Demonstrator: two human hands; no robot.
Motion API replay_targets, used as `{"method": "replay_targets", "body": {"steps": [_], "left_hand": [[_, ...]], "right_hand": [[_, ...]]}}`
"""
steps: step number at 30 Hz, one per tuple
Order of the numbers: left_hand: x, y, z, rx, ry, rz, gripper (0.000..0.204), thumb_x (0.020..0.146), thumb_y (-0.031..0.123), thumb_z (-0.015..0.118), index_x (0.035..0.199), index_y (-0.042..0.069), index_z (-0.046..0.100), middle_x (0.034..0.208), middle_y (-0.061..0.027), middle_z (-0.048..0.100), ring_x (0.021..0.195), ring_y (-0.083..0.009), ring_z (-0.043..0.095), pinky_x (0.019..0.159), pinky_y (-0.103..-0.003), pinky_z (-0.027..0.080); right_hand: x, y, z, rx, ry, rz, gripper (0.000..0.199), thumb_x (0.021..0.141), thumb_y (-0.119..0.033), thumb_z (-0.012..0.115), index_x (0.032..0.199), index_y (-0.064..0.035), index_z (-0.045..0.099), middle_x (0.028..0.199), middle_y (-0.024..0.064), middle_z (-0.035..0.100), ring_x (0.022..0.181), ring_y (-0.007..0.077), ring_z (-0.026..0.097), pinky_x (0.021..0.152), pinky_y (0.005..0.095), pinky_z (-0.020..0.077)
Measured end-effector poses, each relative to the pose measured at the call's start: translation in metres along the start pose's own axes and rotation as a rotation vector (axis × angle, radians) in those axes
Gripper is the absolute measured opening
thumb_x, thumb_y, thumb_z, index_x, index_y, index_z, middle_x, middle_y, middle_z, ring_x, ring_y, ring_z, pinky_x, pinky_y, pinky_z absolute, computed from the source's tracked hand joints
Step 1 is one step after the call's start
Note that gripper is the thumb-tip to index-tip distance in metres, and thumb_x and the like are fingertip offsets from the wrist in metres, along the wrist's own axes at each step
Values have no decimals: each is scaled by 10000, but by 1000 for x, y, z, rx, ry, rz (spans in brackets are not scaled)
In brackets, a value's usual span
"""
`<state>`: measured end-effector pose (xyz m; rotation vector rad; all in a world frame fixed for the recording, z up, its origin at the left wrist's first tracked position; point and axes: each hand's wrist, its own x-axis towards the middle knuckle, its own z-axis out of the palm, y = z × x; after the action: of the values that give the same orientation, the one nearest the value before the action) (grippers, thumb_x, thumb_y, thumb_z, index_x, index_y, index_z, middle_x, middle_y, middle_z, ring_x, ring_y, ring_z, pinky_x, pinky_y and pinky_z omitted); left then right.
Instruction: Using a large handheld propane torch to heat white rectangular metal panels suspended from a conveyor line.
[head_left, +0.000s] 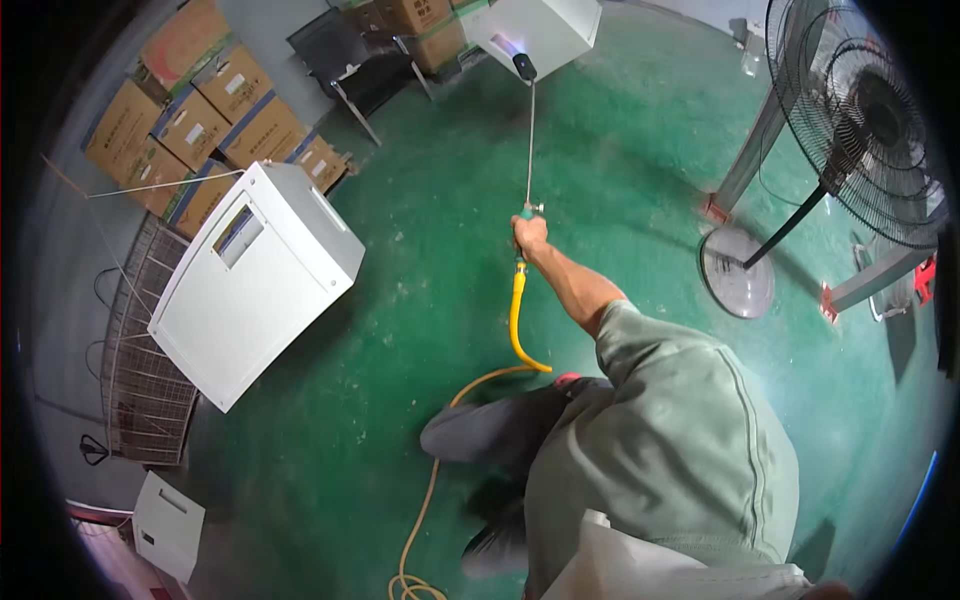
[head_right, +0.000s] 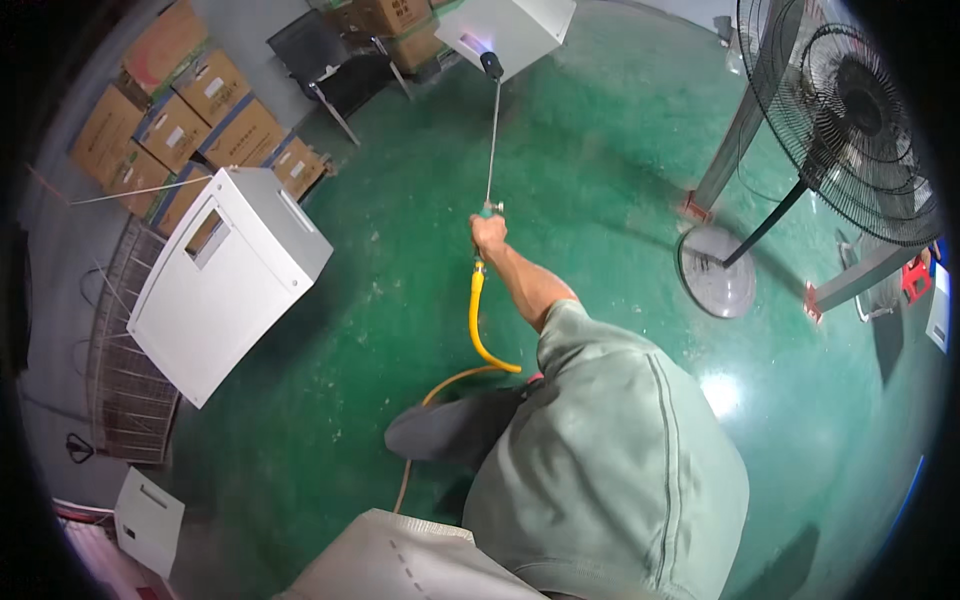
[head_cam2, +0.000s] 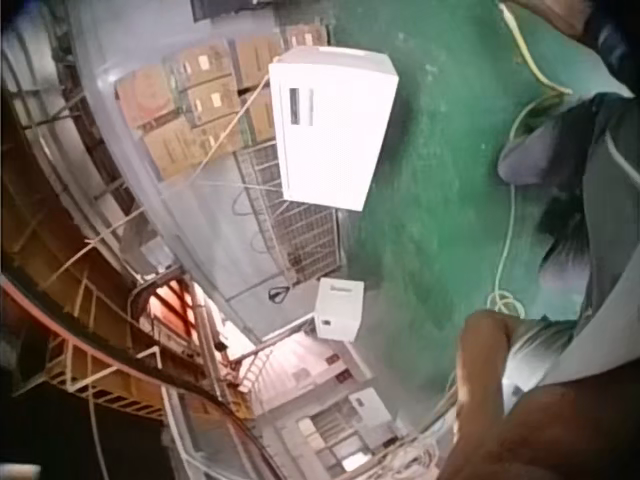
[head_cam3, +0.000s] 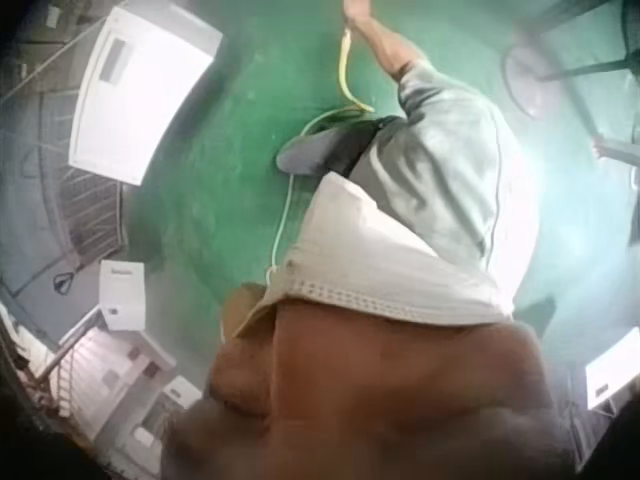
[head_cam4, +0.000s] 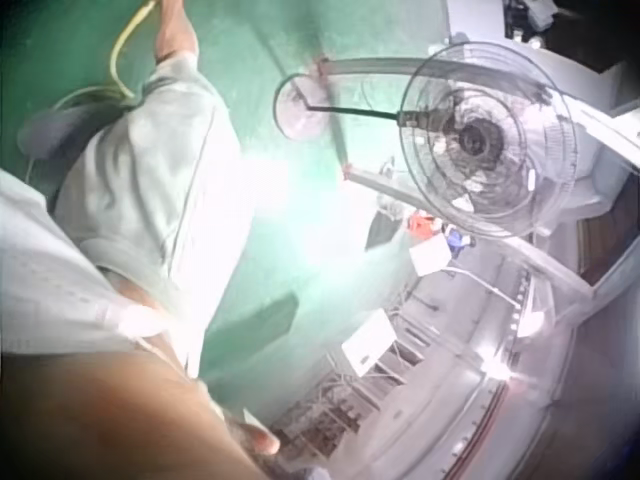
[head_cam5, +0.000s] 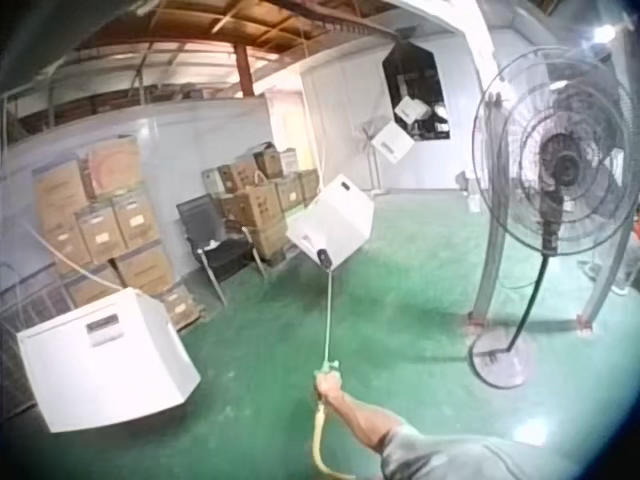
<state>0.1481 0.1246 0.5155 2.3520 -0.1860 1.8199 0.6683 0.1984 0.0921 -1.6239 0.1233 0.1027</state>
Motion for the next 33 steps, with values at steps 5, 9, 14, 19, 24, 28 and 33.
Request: {"method": "replay_targets", "body": {"steps": [5,9,14,19,24,28,33], "left_hand": [[-4,-1,-10,92,-49,-51,347,1011,236,605,1224,-37,576,1077,-141,604,877,-199,572,754,-338,498],[-1,-6,-2,47,-28,-49,351,1010,240,607,1226,-35,579,1077,-143,608,880,-204,576,761,-343,501],[0,-3,-1,36,-20,-46,355,1010,245,609,1229,-33,582,1077,-146,613,884,-210,582,770,-349,503],[4,-18,5,-22,-5,-28,359,1009,250,612,1231,-30,585,1077,-149,618,888,-217,587,779,-355,506],[3,-12,19,83,-6,-9,363,1008,255,614,1234,-28,588,1077,-151,623,892,-223,592,788,-361,509],[-5,-25,41,140,-1,-40,367,1007,260,616,1236,-26,590,1076,-153,627,896,-228,596,795,-366,511],[-9,-33,67,120,0,-27,371,1006,265,619,1239,-23,593,1076,-156,633,900,-234,602,804,-372,514]], "right_hand": [[-51,-13,22,44,-202,167,219,781,-170,674,645,-33,573,567,91,584,467,211,581,431,378,456],[-38,-16,7,77,-196,153,204,790,-120,656,657,-32,529,557,82,546,434,196,531,400,369,422],[-48,-20,12,126,-233,197,174,786,-85,666,712,-23,521,559,83,519,434,206,526,388,365,410],[1,-14,-17,116,-361,113,184,827,-118,633,684,-58,534,555,66,526,452,208,528,428,378,430],[-31,-23,6,154,-319,101,194,853,-104,604,675,-74,532,541,62,504,421,195,512,382,350,410],[2,-42,-1,170,-282,145,163,810,-54,612,678,-48,516,544,56,496,404,196,488,375,359,365],[24,-14,-31,197,-290,201,207,803,-49,617,651,-76,480,524,35,457,377,186,451,353,341,333]]}}
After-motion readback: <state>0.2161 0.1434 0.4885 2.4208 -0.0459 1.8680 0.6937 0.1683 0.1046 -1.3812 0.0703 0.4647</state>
